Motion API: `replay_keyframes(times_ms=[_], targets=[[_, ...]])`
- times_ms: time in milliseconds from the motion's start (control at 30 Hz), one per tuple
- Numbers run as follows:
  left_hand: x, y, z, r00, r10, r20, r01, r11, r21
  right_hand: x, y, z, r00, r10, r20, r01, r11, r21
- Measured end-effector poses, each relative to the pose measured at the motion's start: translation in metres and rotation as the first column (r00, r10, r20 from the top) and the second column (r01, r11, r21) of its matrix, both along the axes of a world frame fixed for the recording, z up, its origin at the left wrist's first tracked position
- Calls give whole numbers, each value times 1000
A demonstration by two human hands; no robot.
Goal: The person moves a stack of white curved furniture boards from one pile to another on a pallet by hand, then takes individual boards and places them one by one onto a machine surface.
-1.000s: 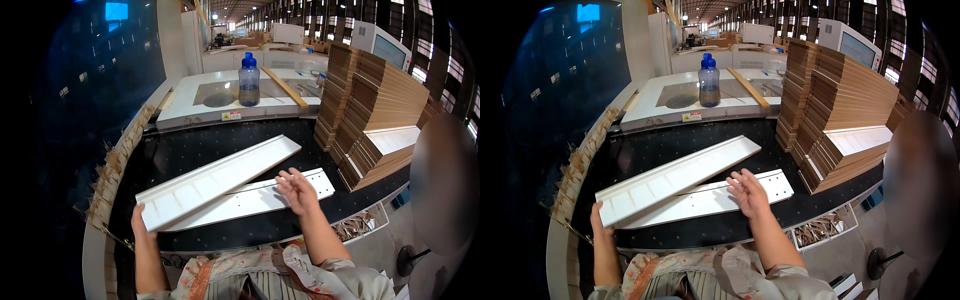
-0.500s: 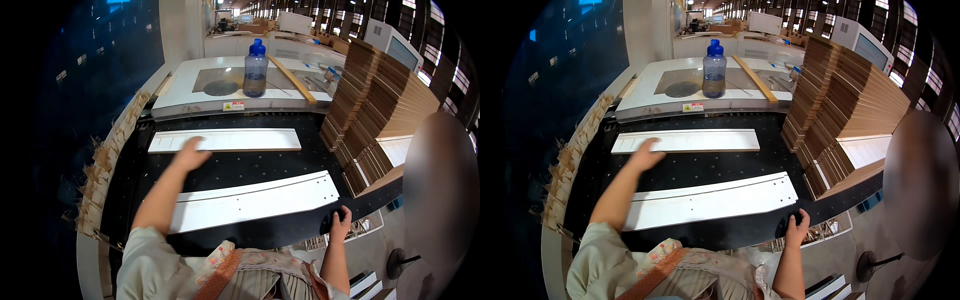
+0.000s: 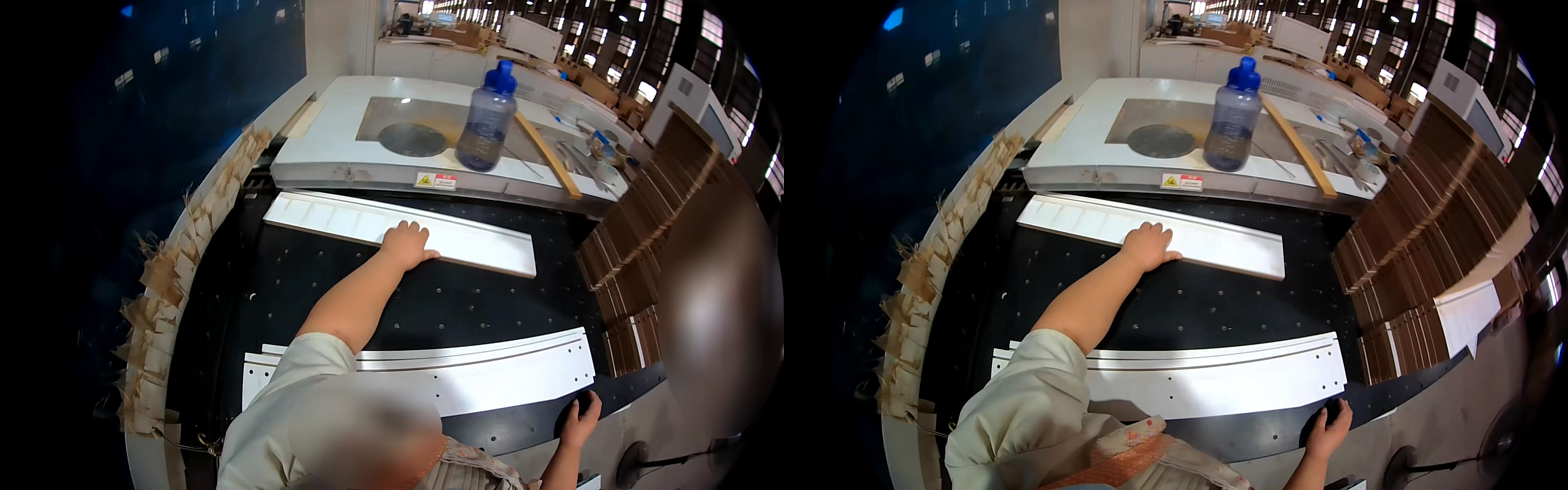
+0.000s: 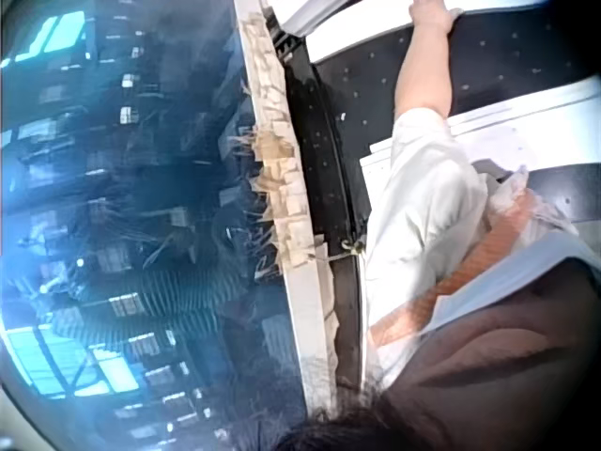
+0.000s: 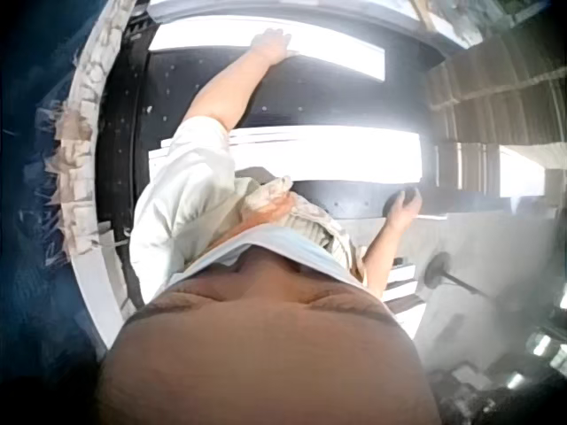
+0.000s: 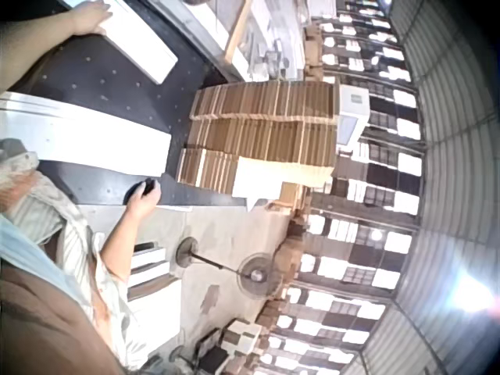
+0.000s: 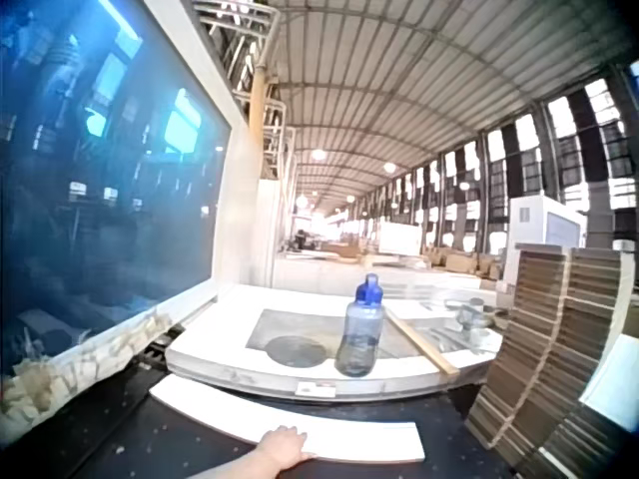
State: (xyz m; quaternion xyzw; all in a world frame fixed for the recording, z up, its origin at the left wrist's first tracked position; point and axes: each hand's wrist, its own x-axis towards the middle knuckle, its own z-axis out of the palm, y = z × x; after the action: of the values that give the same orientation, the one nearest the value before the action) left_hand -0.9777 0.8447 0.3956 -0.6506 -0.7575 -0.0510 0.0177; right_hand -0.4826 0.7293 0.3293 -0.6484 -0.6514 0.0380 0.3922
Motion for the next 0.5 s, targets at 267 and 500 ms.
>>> replay_keyframes(times_ms=[267, 500], targets=[[-77, 17, -25, 999, -32, 10, 31, 992, 125, 9, 4, -9, 997, 69, -23, -69, 997, -29], [-142, 0, -14, 972, 235, 20, -236, 969, 71, 5, 5, -8, 995, 94, 28, -94, 996, 8]])
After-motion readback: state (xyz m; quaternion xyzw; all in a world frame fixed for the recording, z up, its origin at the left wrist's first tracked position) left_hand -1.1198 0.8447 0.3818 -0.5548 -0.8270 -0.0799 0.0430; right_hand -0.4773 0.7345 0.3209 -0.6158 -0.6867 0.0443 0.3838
